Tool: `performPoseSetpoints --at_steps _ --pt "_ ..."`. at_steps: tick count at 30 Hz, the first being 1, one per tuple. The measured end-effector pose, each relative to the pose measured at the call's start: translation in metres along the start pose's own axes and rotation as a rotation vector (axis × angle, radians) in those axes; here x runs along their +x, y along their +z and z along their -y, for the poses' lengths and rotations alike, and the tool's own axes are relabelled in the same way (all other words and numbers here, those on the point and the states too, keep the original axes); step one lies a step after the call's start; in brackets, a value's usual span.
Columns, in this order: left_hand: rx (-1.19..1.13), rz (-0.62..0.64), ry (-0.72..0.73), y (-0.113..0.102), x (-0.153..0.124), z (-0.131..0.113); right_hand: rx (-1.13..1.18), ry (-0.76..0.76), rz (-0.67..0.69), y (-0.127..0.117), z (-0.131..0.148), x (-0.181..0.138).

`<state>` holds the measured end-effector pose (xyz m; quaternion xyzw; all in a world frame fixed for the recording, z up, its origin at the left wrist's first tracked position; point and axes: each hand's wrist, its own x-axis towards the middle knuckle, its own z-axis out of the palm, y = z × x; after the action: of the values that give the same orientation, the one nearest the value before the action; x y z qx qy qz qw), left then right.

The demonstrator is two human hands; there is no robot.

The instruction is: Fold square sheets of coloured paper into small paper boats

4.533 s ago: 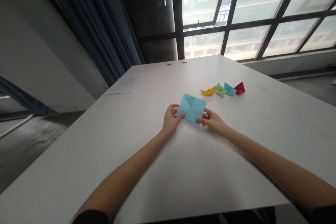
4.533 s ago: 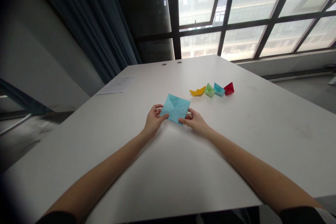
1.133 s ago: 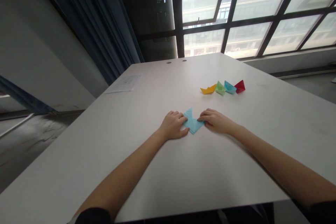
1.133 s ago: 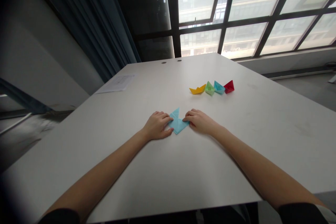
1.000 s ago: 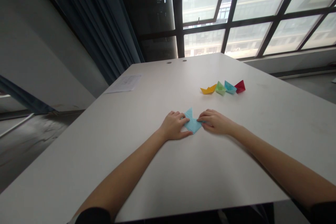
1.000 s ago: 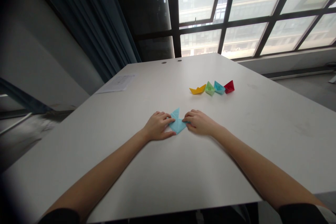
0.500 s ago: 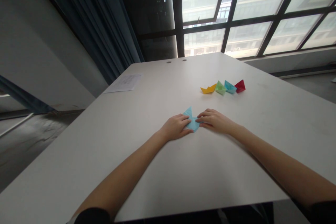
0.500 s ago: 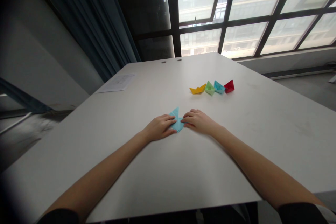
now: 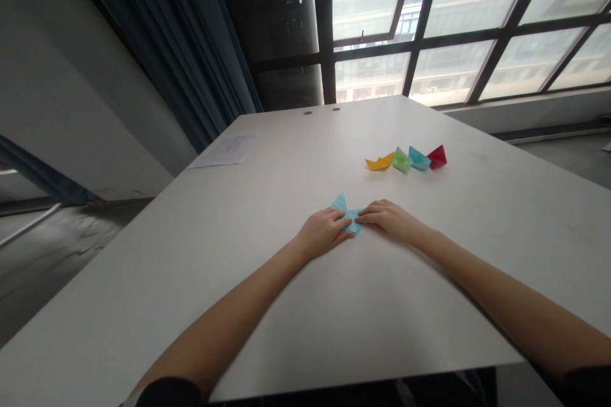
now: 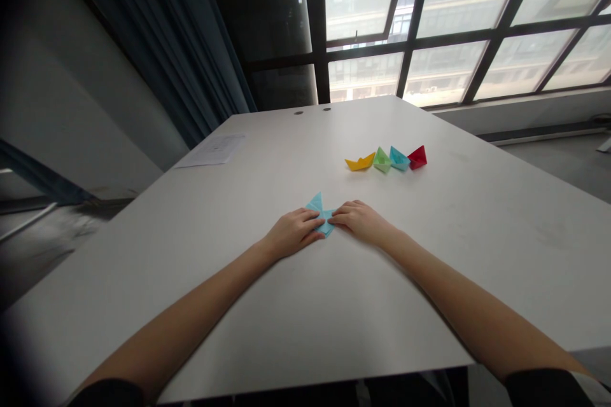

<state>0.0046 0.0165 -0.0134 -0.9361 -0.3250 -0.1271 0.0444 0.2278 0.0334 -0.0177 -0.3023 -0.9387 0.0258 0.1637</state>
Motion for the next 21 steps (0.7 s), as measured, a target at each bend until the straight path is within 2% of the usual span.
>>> performPoseSetpoints --at_steps 6,17,21 --pt "0.019 -0.016 -0.011 0.0 0.001 -0.001 -0.003 -0.02 -0.004 -0.002 0.005 0.0" --pt "-0.01 0.026 -0.008 0.001 0.002 -0.003 0.055 -0.031 -0.03 -0.003 0.012 0.0" --pt "-0.053 0.027 -0.009 0.001 0.004 -0.004 0.092 0.007 -0.048 -0.002 0.017 0.001"
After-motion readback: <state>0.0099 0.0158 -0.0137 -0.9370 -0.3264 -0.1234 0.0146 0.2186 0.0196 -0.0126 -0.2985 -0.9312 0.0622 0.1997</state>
